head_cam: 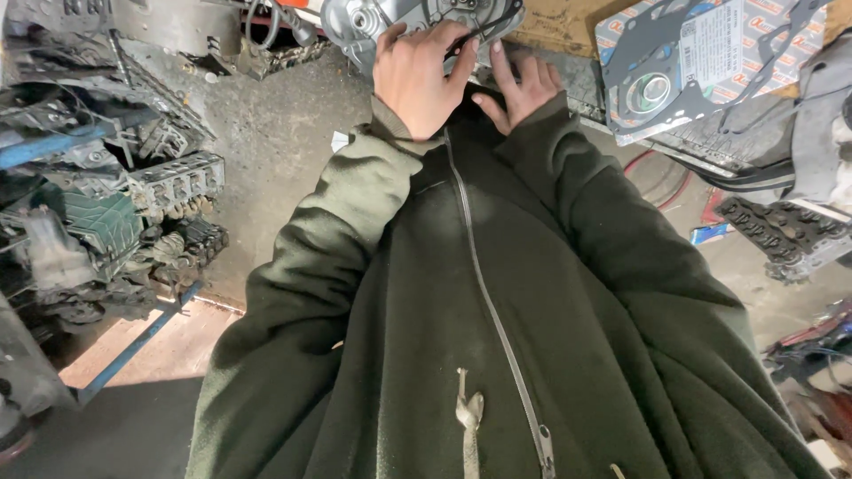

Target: Applying sealant and preparing a gasket for an engine housing component.

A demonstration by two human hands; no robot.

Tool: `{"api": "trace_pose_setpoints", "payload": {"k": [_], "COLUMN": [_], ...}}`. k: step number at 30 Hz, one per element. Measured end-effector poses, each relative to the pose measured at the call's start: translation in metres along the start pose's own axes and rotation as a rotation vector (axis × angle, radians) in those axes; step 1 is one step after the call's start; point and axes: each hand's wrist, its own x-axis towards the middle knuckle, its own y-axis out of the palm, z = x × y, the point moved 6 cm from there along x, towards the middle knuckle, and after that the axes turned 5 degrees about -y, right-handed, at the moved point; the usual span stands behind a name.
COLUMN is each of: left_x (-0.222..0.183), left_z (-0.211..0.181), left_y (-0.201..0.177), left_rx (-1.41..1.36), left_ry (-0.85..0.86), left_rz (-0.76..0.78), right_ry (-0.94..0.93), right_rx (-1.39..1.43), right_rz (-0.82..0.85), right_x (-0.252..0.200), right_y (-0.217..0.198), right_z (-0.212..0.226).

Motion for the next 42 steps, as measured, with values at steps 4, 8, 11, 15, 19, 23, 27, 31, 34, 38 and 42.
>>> {"api": "trace_pose_setpoints", "payload": {"k": [4,8,11,15,19,23,27,31,34,38,42], "left_x": [-0.001,-0.002,-0.004,-0.002,-0.006,-0.006,-0.004,-0.004,-0.007,-0.006,-0.006], "left_z": [0.001,0.004,0.007,0.006,0.006,0.001,0.001,0.003,0.005,0.002,-0.001], "left_y": [0.000,0.006,0.009,0.017,0.025,0.030,0.034,0.039,0.044,0.042,0.033], "left_rx": [-0.022,-0.011,-0.010,-0.006,0.010,-0.047,0.018,0.053,0.095,0.068,0.090], "left_ry": [0.018,0.023,0.000,0.042,0.026,0.113,0.104,0.095,0.116,0.118,0.121], "left_rz": [-0.015,0.008,0.003,0.024,0.078,0.024,-0.030,-0.032,-0.060,-0.043,-0.100], "right_ry": [-0.021,0.000,0.014,-0.002,0.070,0.127,0.179,0.159,0.138,0.154,0.208], "right_rx": [0.045,0.067,0.096,0.116,0.137,0.183,0.302,0.311,0.301,0.267,0.246], "right_rz": [0.008,0.014,0.010,0.005,-0.001,-0.014,-0.053,-0.097,-0.094,-0.133,-0.202], "right_x": [-0.002,0.009,0.005,-0.015,-0.031,-0.025,-0.023,-0.025,-0.027,-0.019,0.000], "right_y": [-0.019,-0.029,-0.031,-0.034,-0.044,-0.057,-0.060,-0.064,-0.073,-0.100,-0.133], "right_z": [0.003,0.005,0.005,0.000,0.001,0.001,-0.002,-0.006,-0.013,-0.039,-0.076]}}
